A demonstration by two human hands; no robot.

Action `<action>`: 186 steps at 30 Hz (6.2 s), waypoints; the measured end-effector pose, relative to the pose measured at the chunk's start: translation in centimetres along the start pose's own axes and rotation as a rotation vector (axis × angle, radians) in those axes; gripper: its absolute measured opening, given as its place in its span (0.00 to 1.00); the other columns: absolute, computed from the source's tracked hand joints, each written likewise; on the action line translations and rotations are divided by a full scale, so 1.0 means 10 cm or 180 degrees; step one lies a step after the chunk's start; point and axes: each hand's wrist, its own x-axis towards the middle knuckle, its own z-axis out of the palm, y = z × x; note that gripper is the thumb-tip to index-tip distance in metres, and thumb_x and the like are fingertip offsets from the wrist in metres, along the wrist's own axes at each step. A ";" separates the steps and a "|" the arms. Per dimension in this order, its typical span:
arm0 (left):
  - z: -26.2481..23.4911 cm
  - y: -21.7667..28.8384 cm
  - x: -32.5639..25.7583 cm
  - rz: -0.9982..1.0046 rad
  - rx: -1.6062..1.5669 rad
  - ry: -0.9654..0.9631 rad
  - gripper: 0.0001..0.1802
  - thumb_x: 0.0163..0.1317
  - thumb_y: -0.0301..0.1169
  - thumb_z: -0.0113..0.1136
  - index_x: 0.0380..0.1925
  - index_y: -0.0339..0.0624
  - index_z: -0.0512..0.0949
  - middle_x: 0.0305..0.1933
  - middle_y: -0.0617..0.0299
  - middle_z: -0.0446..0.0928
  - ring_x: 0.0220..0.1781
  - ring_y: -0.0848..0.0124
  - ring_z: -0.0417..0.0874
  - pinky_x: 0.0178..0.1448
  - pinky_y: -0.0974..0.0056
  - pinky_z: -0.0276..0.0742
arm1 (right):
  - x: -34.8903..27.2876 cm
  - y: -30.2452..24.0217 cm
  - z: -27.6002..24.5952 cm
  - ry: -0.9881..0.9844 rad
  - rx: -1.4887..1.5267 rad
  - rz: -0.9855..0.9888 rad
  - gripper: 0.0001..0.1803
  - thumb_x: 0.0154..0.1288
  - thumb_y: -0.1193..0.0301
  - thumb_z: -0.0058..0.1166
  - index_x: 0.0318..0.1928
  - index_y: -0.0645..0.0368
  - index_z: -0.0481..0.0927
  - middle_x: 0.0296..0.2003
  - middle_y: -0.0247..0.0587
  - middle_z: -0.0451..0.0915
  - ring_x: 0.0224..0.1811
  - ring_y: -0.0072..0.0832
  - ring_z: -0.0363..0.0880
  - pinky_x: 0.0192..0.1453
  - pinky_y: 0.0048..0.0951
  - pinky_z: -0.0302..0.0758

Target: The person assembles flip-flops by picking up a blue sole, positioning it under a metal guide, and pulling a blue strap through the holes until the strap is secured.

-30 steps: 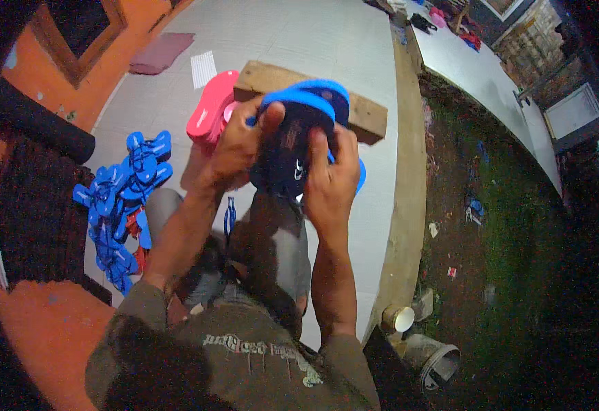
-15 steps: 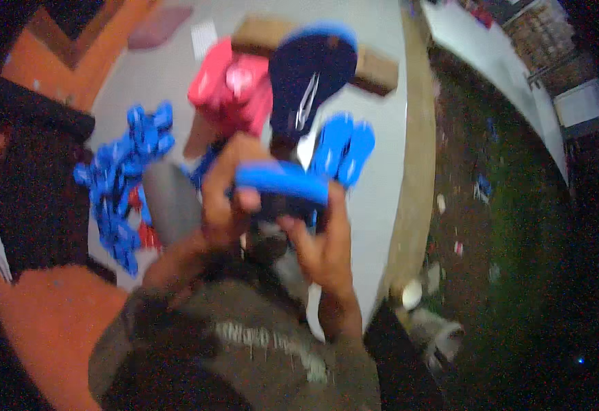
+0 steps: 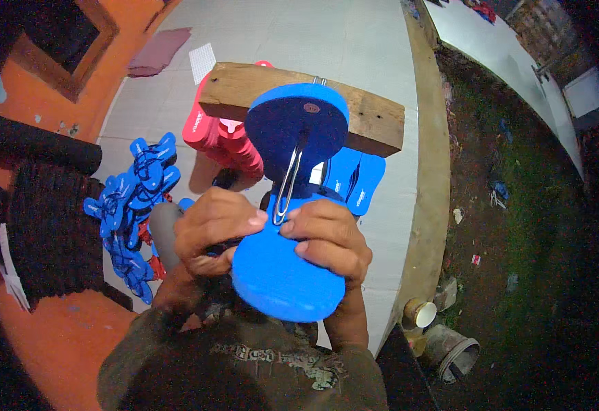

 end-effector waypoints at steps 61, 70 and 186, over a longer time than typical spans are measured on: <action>0.33 0.01 0.13 -0.2289 -0.0812 0.0120 0.26 0.65 0.43 0.43 0.14 0.35 0.66 0.12 0.65 0.61 0.18 0.79 0.58 0.21 0.69 0.57 | 0.40 0.26 -0.06 0.0672 0.0493 0.1419 0.16 0.49 0.80 0.60 0.41 0.63 0.76 0.36 0.36 0.79 0.37 0.21 0.76 0.43 0.23 0.72; 0.34 0.04 0.11 -0.2728 -0.1660 0.0079 0.23 0.66 0.44 0.40 0.19 0.38 0.70 0.19 0.69 0.66 0.22 0.81 0.62 0.28 0.73 0.58 | 0.40 0.24 -0.10 0.0567 0.0380 0.1420 0.15 0.49 0.81 0.60 0.41 0.62 0.76 0.36 0.36 0.79 0.37 0.21 0.76 0.44 0.23 0.72; -0.48 -1.54 -2.34 -0.3614 0.1187 -0.1420 0.12 0.52 0.27 0.45 0.33 0.35 0.77 0.36 0.46 0.77 0.39 0.54 0.78 0.44 0.57 0.72 | -1.75 0.17 0.09 -0.0646 0.0350 0.3591 0.08 0.57 0.71 0.53 0.37 0.60 0.72 0.31 0.34 0.75 0.33 0.22 0.72 0.34 0.23 0.69</action>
